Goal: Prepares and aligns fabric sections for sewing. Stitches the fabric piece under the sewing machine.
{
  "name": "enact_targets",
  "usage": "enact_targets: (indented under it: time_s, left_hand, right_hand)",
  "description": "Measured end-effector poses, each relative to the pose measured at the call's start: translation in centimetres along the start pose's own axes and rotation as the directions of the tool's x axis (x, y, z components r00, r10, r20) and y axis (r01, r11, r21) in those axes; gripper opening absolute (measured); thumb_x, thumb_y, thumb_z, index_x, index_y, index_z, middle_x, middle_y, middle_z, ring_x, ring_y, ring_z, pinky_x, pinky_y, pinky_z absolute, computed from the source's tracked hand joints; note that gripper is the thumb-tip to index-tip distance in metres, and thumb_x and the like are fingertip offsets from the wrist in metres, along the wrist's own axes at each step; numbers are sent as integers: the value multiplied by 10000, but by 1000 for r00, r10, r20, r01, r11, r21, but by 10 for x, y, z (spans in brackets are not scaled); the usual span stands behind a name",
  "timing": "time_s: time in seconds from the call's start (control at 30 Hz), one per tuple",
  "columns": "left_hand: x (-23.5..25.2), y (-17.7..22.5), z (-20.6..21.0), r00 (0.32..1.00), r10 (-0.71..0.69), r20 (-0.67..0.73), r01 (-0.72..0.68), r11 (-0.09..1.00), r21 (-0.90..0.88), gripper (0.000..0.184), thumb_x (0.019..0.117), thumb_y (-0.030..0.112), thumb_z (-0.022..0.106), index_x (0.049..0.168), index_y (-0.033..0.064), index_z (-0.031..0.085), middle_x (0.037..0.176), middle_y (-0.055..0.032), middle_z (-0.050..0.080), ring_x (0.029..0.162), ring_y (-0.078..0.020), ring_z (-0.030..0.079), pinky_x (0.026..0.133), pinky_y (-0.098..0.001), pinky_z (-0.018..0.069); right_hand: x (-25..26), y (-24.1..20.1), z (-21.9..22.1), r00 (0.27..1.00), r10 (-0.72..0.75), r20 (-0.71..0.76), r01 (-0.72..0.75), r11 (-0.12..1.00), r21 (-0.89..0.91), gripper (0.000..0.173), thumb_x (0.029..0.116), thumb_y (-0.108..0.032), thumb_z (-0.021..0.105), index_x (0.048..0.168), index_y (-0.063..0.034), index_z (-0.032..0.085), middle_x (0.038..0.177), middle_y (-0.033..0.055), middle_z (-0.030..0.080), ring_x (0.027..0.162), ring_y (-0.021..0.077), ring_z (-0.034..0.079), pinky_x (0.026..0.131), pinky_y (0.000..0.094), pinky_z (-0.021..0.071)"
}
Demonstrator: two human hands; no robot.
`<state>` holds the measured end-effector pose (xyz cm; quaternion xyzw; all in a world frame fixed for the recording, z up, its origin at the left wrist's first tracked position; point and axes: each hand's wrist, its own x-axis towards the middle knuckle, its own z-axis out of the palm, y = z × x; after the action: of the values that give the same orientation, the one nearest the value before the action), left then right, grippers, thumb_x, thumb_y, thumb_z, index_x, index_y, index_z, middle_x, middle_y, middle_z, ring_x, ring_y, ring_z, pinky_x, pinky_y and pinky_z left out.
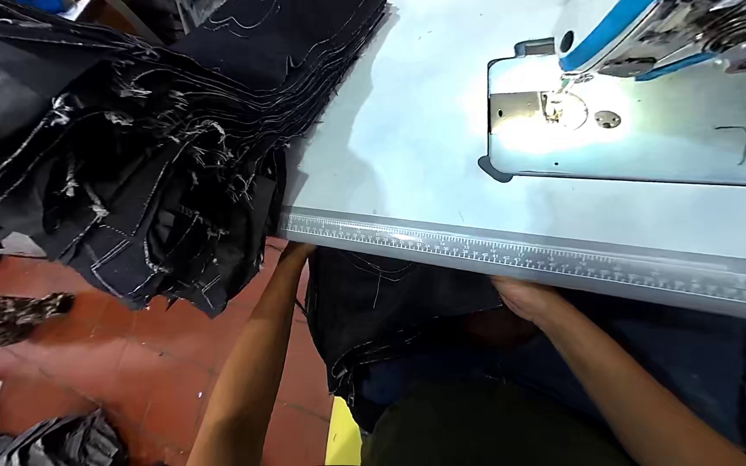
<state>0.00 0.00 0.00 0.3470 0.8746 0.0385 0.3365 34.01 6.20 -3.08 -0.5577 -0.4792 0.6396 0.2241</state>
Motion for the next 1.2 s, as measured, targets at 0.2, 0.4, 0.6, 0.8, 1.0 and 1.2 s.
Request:
enact_targets:
  time_s: [0.2,0.4,0.6,0.8,1.0,1.2]
  left_hand:
    - [-144,-99,101,542,586,-603,-741,671,-13,821,850,799,571,1304,116,611,1419,-155,579,1349,-285,532,1085,-487,476]
    - [-175,-119,124,371,505,-780,-524,807,273,128,891,143,639,963,83,726,950,-78,711,893,-146,690,796,-265,586]
    - [-182,-150,176,402,563,-722,-506,794,338,111,815,111,676,903,63,724,952,-118,732,911,-235,728,801,-379,612]
    - [-194,-144,183,294,632,-717,-715,643,274,70,906,94,689,874,106,627,946,-46,668,945,-107,673,891,-206,563]
    - [-205,-135,158,624,650,-434,-664,734,144,50,840,54,719,805,37,688,886,-125,700,851,-206,699,792,-324,601]
    - [-205,-68,-53,554,830,-55,-755,529,388,179,962,238,702,1089,141,784,1127,-15,767,1080,-160,717,992,-410,568]
  right_hand:
    - [-7,-3,11,986,-165,-25,166,985,53,380,930,19,662,1297,23,569,1136,65,638,1063,26,600,936,235,519]
    - [-15,-9,35,964,-259,-63,265,955,134,414,946,47,636,1345,2,536,1186,47,629,1114,21,603,961,231,526]
    - [1,16,21,967,-246,-69,249,968,34,398,944,42,655,1328,56,553,1225,125,637,1132,78,617,988,277,527]
    - [10,40,13,941,-268,-205,285,957,57,380,971,4,583,1340,66,515,1219,109,613,1135,52,596,975,240,516]
    - [29,58,9,974,-220,57,219,840,-497,388,1039,-176,581,1300,109,615,1317,332,610,1306,425,558,1128,567,395]
    - [29,55,1,929,-137,343,342,666,-662,591,1075,-413,490,1421,65,538,1402,342,554,1334,497,522,1125,645,375]
